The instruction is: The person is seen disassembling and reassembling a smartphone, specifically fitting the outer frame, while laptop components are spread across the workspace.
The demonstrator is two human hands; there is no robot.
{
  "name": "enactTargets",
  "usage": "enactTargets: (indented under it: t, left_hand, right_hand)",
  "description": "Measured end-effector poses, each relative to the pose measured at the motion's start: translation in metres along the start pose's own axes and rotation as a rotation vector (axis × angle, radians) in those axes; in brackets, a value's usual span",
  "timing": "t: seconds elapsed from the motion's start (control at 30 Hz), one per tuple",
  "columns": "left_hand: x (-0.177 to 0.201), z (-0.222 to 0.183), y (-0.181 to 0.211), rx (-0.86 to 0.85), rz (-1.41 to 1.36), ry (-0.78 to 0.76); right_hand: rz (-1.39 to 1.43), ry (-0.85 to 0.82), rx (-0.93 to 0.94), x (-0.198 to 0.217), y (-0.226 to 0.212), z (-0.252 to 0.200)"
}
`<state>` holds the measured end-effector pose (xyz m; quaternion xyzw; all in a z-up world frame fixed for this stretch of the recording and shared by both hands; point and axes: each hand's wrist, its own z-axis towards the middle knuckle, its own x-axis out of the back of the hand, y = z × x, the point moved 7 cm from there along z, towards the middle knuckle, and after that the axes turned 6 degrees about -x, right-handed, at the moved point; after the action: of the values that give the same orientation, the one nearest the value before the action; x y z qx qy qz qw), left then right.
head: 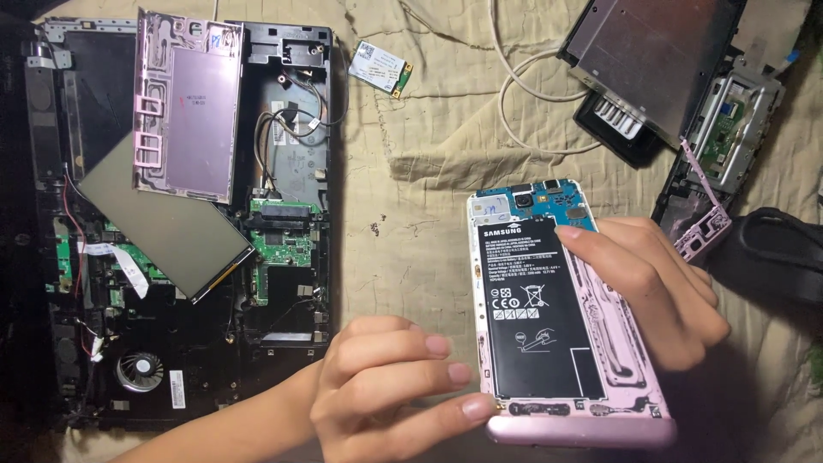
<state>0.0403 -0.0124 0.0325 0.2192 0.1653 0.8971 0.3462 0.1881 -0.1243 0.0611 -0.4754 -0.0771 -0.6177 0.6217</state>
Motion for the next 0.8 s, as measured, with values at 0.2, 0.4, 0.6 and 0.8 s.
enactTargets:
  t: [0.2,0.4,0.6,0.8]
  left_hand:
    - [0.0,-0.003,0.003,0.061,0.015,0.065]
    - [0.001,0.0,-0.002,0.081,-0.013,0.062]
    - [-0.002,0.003,-0.002,0.0,-0.031,-0.055]
    - [-0.002,0.0,-0.012,0.056,-0.014,-0.151]
  right_hand:
    - [-0.016,0.017,-0.014,-0.001,-0.005,0.0]
    - [-0.019,0.004,0.002,-0.001,-0.009,-0.001]
    - [-0.061,0.048,-0.003,0.001,-0.012,-0.001]
    - [-0.05,0.048,0.011,0.004,-0.013,-0.003]
